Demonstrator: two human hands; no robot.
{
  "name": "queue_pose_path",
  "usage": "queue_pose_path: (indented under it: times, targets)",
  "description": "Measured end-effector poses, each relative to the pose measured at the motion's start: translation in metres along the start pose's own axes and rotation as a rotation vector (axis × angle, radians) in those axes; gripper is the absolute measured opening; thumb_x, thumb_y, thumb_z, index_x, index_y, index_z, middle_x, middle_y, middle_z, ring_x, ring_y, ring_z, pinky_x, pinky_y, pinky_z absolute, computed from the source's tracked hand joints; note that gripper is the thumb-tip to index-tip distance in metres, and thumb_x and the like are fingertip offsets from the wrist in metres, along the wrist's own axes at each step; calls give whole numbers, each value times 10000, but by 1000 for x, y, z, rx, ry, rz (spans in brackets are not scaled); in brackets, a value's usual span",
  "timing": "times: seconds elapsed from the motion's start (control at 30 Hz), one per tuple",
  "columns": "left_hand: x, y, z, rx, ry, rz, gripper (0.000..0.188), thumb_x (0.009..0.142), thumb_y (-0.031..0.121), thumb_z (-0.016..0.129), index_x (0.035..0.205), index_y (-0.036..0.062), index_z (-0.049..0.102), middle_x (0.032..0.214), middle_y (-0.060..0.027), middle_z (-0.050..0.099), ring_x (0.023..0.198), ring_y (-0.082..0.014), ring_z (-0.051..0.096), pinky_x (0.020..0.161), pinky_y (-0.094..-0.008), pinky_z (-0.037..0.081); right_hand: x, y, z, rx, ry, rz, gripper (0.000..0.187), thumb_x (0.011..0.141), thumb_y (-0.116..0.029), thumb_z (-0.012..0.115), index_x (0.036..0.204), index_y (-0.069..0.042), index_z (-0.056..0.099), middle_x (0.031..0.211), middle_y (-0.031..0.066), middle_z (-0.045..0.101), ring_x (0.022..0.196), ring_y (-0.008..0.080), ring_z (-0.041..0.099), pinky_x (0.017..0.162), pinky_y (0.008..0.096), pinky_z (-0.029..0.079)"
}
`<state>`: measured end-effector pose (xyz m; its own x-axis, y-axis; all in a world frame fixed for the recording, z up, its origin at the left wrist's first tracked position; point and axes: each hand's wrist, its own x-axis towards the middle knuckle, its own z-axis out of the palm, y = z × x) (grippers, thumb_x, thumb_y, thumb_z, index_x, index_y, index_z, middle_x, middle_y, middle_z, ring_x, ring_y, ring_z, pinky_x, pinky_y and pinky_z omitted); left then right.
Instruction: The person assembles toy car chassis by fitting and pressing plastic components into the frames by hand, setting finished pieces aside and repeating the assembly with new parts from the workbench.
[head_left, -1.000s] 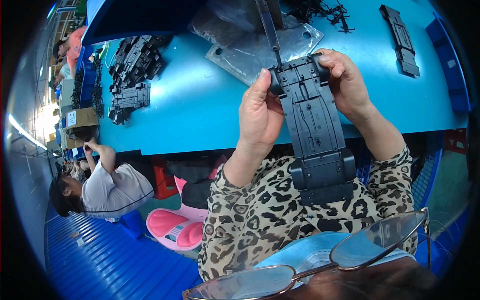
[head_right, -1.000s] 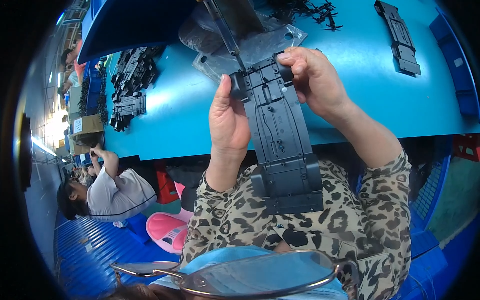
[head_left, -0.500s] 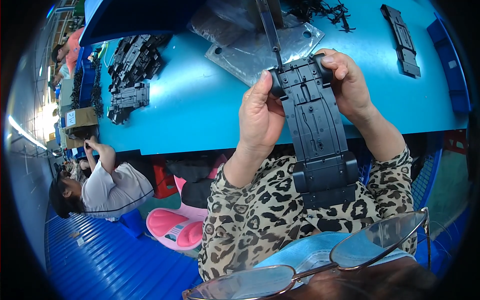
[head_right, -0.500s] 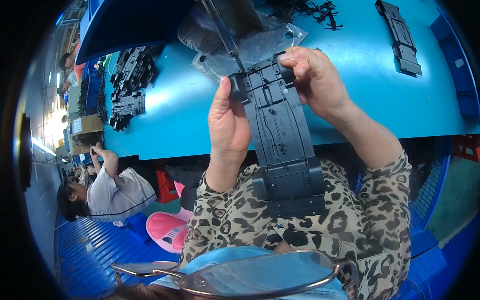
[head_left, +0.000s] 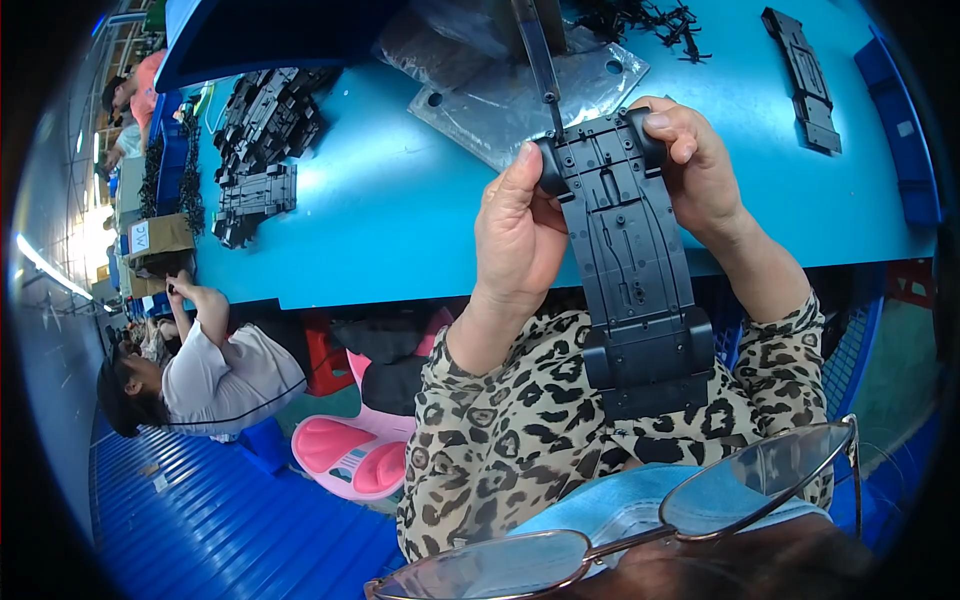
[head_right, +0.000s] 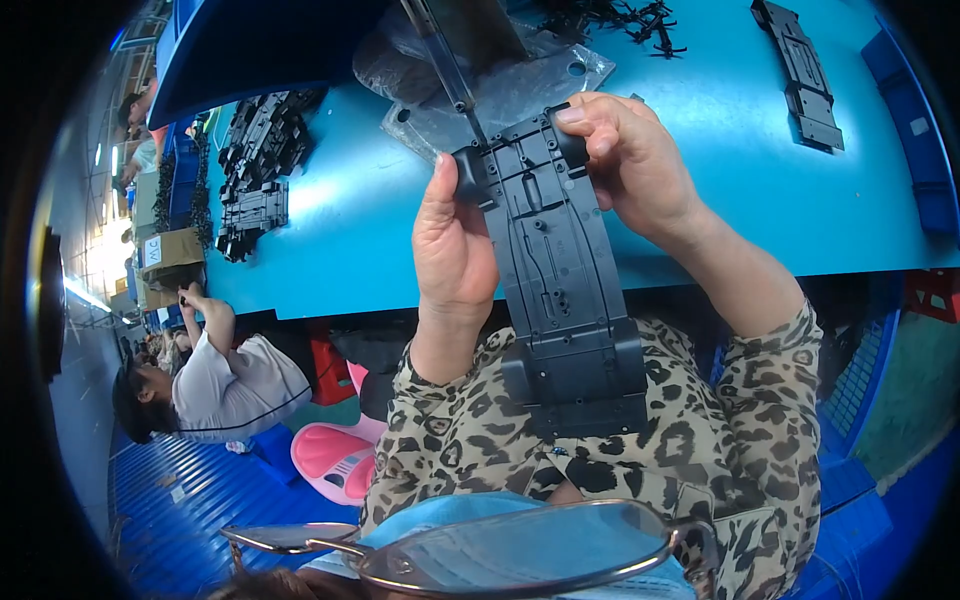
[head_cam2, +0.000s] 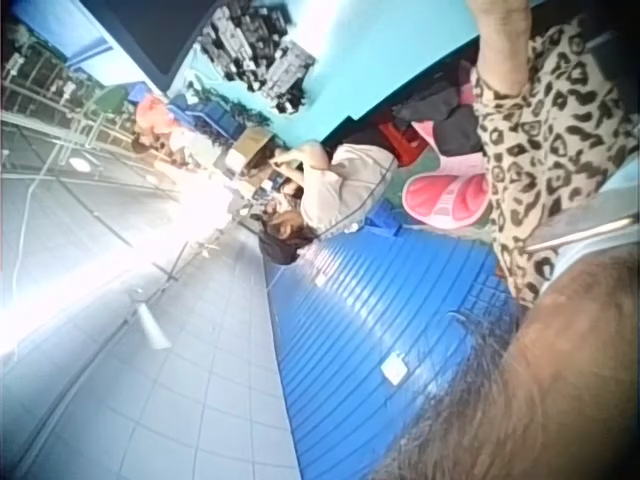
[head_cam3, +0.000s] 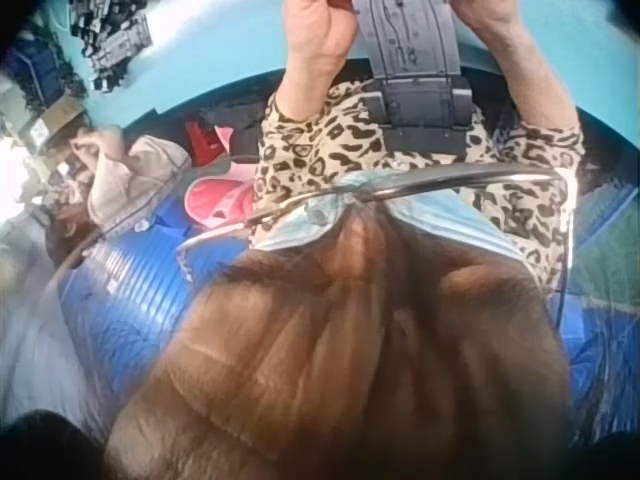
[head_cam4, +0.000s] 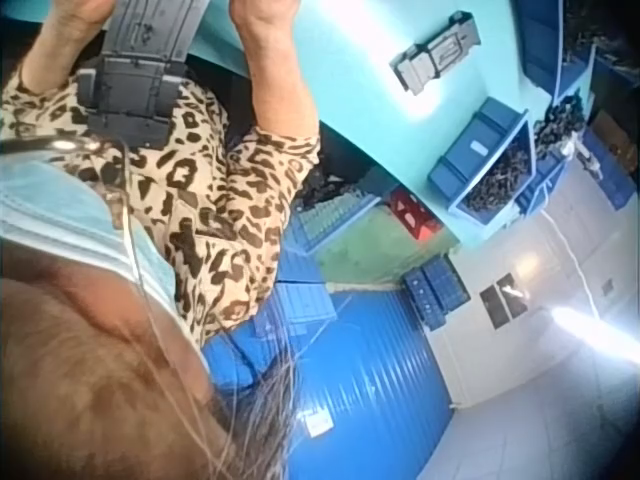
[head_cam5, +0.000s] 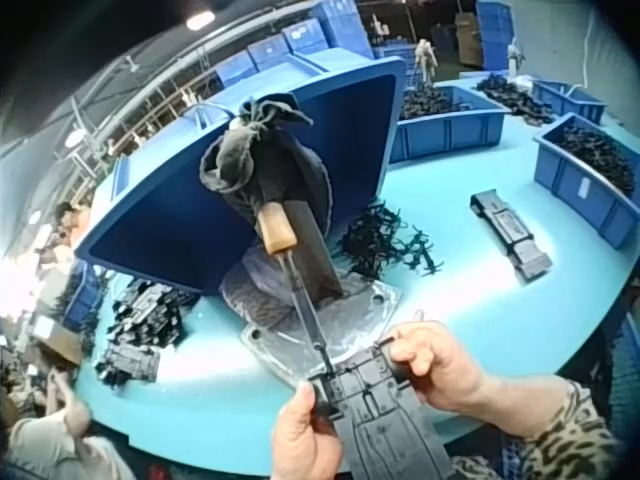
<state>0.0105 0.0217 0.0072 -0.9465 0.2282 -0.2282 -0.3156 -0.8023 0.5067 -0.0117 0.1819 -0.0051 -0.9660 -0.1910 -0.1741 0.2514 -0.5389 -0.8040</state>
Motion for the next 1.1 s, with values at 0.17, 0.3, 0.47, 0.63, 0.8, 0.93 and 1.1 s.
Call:
queue_pose_path:
  times: [0.17,0.3,0.47,0.63,0.8,0.93,1.1]
  targets:
    - [0,2,-1,36,38,-39,273,906,239,436,896,-2,564,832,-80,621,755,-141,588,708,-275,463,-1,1,0,-27,-19,9,233,781,-239,522,619,-86,455,530,-27,447,354,66,384,319,181,285]
    - [1,3,-2,57,61,-39,275,902,241,445,885,-3,570,830,-77,621,748,-135,584,707,-269,459,-1,3,0,2,-20,9,211,778,-238,521,658,-72,475,551,-16,466,362,69,394,321,181,292]
    - [0,6,-3,79,18,-16,283,902,245,445,887,-8,570,812,-75,618,721,-130,580,673,-265,467,0,5,-2,5,-42,1,204,775,-242,514,692,-57,490,571,-4,482,376,72,404,328,184,299]
    - [-1,9,-1,155,-68,-5,293,904,253,442,894,-11,569,796,-78,614,709,-124,575,639,-258,473,0,5,1,34,-28,5,207,765,-246,514,727,-42,515,581,3,499,385,73,410,338,188,308]
    - [2,6,-8,150,-37,26,307,907,261,431,899,-15,566,793,-79,611,699,-125,574,644,-252,470,0,3,-2,-21,-14,46,213,752,-251,516,756,-38,528,593,2,505,391,73,410,343,187,309]
    - [5,6,-13,141,-37,31,306,907,258,432,906,-17,567,803,-84,613,708,-133,579,655,-254,470,0,1,2,-64,-15,112,212,743,-253,521,768,-42,534,606,-10,502,413,67,409,362,185,312]
    - [11,6,-15,87,-30,-13,306,907,251,430,916,-21,568,854,-101,621,776,-159,594,708,-277,474,1,3,0,-79,-6,112,206,740,-261,530,753,-55,527,606,-19,487,431,64,402,371,185,307]
